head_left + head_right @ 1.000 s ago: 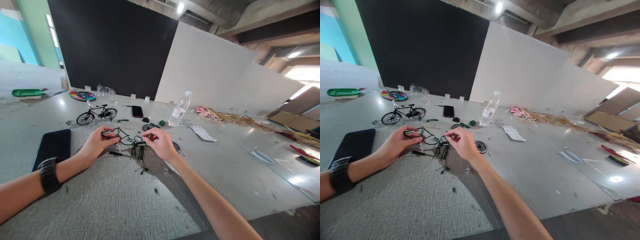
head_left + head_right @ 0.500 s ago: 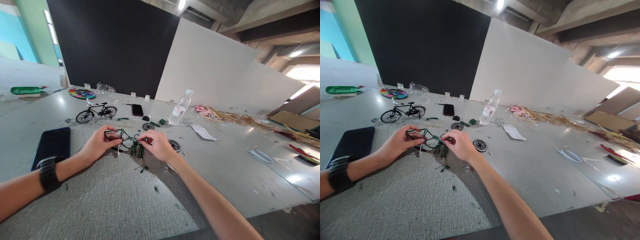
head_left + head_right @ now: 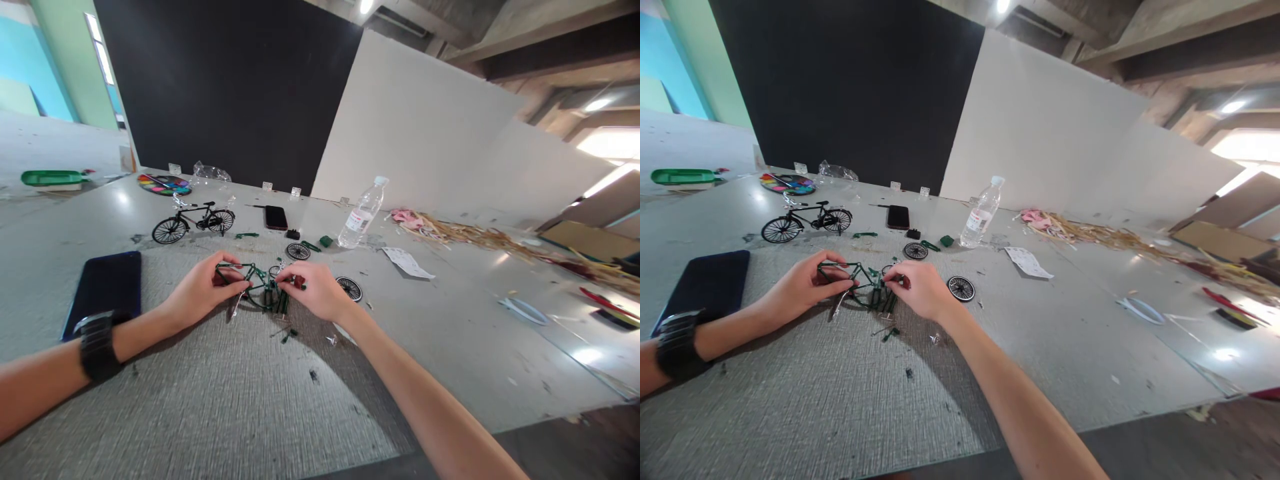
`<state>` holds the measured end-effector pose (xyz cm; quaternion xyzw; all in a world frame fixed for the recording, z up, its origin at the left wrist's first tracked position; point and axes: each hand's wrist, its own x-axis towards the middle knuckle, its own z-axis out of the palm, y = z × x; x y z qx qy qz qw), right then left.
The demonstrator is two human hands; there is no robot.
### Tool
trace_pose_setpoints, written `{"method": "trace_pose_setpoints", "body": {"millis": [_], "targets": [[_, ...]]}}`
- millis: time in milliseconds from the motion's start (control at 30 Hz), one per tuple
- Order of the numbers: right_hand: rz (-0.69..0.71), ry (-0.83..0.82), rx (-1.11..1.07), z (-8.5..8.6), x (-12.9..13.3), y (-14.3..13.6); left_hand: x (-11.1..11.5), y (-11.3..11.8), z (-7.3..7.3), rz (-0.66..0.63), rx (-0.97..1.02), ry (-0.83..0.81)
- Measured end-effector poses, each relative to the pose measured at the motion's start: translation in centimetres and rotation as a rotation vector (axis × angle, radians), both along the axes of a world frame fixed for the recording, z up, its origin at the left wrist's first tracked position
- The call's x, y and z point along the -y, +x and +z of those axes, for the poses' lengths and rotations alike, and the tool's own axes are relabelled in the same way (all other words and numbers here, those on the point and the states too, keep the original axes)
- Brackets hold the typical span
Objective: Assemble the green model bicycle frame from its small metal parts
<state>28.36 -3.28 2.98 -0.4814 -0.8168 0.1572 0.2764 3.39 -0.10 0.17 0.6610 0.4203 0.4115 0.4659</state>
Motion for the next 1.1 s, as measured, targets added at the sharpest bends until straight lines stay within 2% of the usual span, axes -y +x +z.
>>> {"method": "trace_pose_setpoints", "body": {"millis": [300,567,1100], "targets": [[0.020,-0.032,0.032,-0.51,-0.16,-0.06,0.24,0.16,0.12,-0.025,-0.005,0.007],[0.017,-0.076,0.028,-0.19,-0.08,-0.07,0.52,0.12,0.10,-0.071,-0.084,0.071],[0.029,-0.181,0.060,0.20,0.10,0.19,0.53,-0.35,0.18,-0.134,-0.232,0.089]]}}
